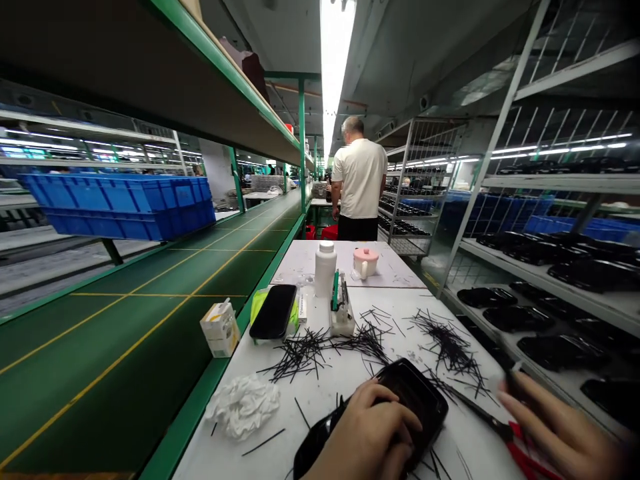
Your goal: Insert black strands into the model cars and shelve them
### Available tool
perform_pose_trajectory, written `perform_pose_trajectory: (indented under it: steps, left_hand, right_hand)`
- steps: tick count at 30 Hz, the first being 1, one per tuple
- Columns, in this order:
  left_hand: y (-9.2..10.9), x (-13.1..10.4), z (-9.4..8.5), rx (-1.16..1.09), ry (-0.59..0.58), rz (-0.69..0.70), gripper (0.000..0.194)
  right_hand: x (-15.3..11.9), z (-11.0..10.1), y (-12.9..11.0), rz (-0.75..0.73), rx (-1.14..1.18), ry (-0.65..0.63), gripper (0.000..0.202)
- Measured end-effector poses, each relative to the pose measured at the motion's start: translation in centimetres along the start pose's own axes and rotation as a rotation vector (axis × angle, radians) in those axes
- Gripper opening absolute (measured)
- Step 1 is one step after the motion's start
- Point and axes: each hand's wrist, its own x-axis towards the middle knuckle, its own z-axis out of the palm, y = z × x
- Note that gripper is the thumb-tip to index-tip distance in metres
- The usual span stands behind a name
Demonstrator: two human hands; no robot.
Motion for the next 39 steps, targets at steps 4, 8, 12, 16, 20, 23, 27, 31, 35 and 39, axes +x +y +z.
perform_pose_trajectory:
  steps: [4, 8, 12, 16, 20, 23, 27, 31, 35, 39]
  left_hand:
    - [0.3, -0.4, -0.4, -0.025, 0.025, 0.017, 0.04]
    - [0.3, -0.6, -0.5, -0.033, 0.037, 0.051, 0.037]
    - [0.2, -0.7, -0.5, -0.021, 0.061, 0.064, 0.037]
    - [0.1, -0.7, -0.5, -0.006, 0.068, 0.068, 0.036]
    - [0.2, -0.6, -0.6, 0.017, 0.09, 0.07, 0.035]
    - [0.1, -0.6, -0.7, 0.024, 0.096, 0.075, 0.035]
    - [0.0, -0.6, -0.6, 0.03, 0.104, 0.1, 0.036]
    - [0.0, -0.7, -0.6, 0.038, 0.114, 0.106, 0.037]
    - [0.0, -0.7, -0.5, 0.045, 0.123, 0.115, 0.037]
    - [-0.7, -0.6, -0.2, 0.054, 0.145, 0.136, 0.042]
  right_hand:
    - [1.2, 2.1, 0.3, 0.021, -0.412, -0.226, 0.021]
    - [2.6, 3.6, -0.2, 0.015, -0.664, -0.491, 0.019]
    - [4.6, 4.0, -1.4, 0.003, -0.726, -0.542, 0.014]
    - [8.0, 4.4, -2.1, -0.026, -0.816, -0.55, 0.017]
    - [11.1, 5.2, -1.8, -0.04, -0.883, -0.546, 0.024]
    - [11.9, 6.0, -1.6, -0.078, -0.883, -0.58, 0.024]
    - [12.0, 6.4, -1.6, -0.12, -0.859, -0.613, 0.023]
    - [12.0, 6.4, -1.3, -0.132, -0.823, -0.627, 0.022]
    - [12.0, 6.6, -0.7, -0.13, -0.787, -0.609, 0.022]
    - [12.0, 7.0, -0.5, -0.146, -0.731, -0.601, 0.022]
